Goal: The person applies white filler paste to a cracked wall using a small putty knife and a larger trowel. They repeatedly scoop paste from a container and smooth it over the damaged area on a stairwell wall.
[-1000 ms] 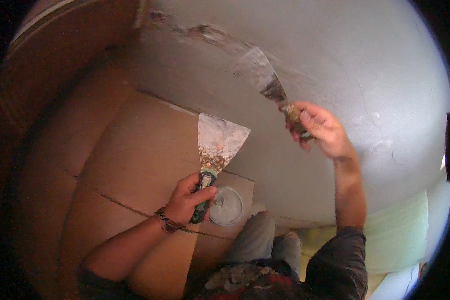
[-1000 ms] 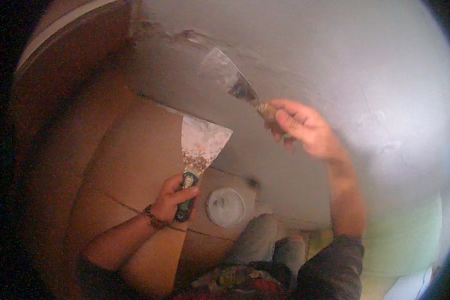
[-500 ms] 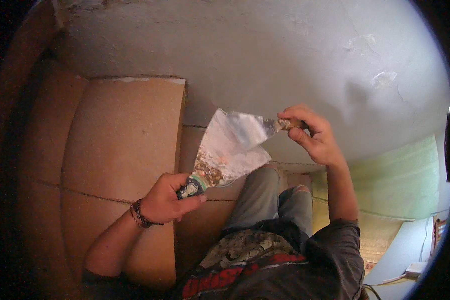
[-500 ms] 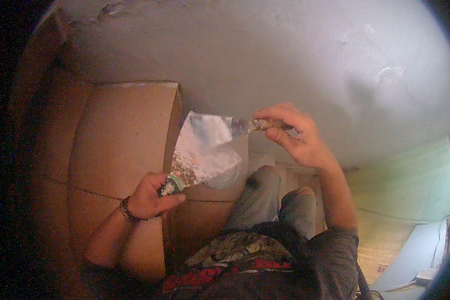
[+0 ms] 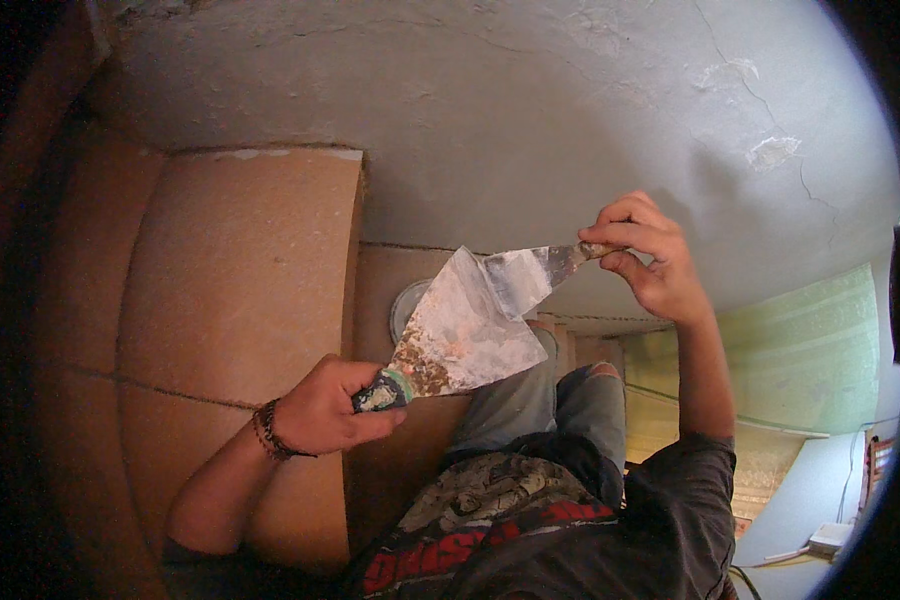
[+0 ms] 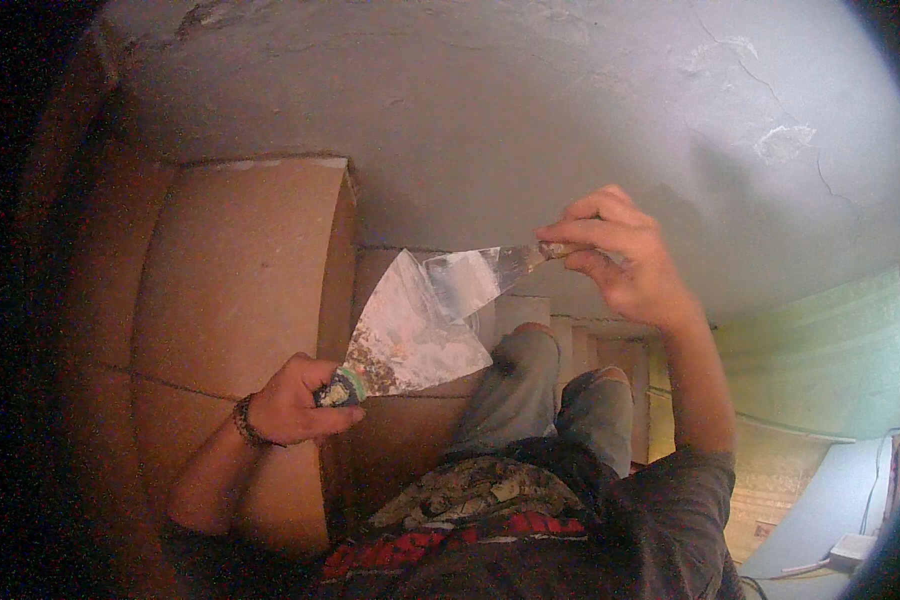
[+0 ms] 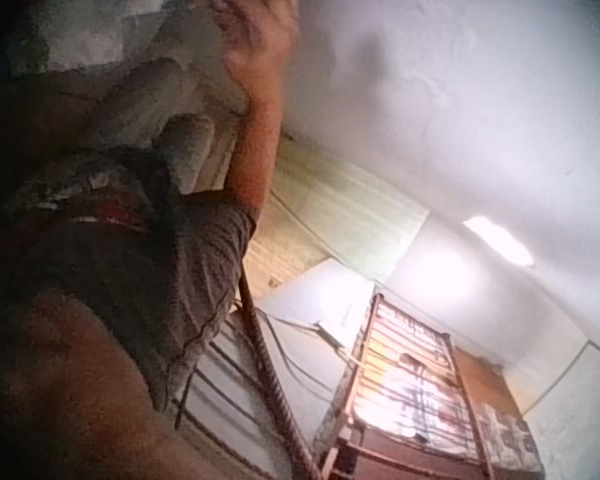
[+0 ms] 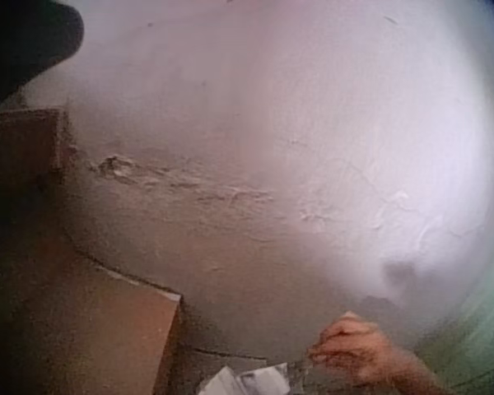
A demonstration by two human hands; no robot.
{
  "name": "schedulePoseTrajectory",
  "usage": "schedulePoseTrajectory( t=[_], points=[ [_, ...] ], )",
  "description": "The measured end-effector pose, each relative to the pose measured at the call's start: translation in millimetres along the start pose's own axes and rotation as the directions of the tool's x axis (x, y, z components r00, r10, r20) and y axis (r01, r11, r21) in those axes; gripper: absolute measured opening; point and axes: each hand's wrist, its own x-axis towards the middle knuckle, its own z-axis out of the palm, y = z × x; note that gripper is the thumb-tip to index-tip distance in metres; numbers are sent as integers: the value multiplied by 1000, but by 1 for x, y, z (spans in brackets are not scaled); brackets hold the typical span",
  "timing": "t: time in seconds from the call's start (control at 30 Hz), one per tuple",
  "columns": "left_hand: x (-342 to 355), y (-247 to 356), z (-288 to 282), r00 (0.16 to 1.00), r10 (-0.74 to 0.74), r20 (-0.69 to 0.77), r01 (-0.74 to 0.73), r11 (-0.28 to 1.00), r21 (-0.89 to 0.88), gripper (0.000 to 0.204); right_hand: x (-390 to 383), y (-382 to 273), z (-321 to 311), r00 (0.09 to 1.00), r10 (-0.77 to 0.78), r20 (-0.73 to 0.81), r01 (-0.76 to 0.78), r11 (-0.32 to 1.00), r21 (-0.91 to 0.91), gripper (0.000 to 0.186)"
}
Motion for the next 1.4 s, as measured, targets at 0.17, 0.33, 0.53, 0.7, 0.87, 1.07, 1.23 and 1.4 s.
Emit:
schedulePoseTrajectory(
  t=[0.17,0.33,0.53,0.7,0.87,1.07,1.23,1.4],
  points=[
    [1,-2,-2,999,36,9,-36,999,30,12,-10,9,-7,998,60,-5,-60,995,-81,36],
    [1,2,1,999,-50,1,50,998,-29,12,-32,9,0,966,247,-72,-240,966,92,26],
    [0,8,6,969,-201,-145,185,976,-116,12,-68,-7,8,800,551,238,-569,568,594,33],
    [4,0,15,940,-96,-328,58,991,-123,11,-75,-31,4,736,576,355,-620,364,695,35],
    [8,-12,28,858,183,-480,-112,978,173,14,-71,-53,8,673,629,390,-709,397,583,34],
    [11,13,37,814,253,-523,-47,926,375,15,-70,-49,14,685,636,355,-697,431,573,32],
    [10,17,37,788,390,-476,52,728,684,18,-71,-57,21,692,649,315,-655,383,651,33],
    [11,20,32,802,454,-388,165,456,875,22,-59,-77,7,577,699,423,-752,253,608,35]
  ],
)
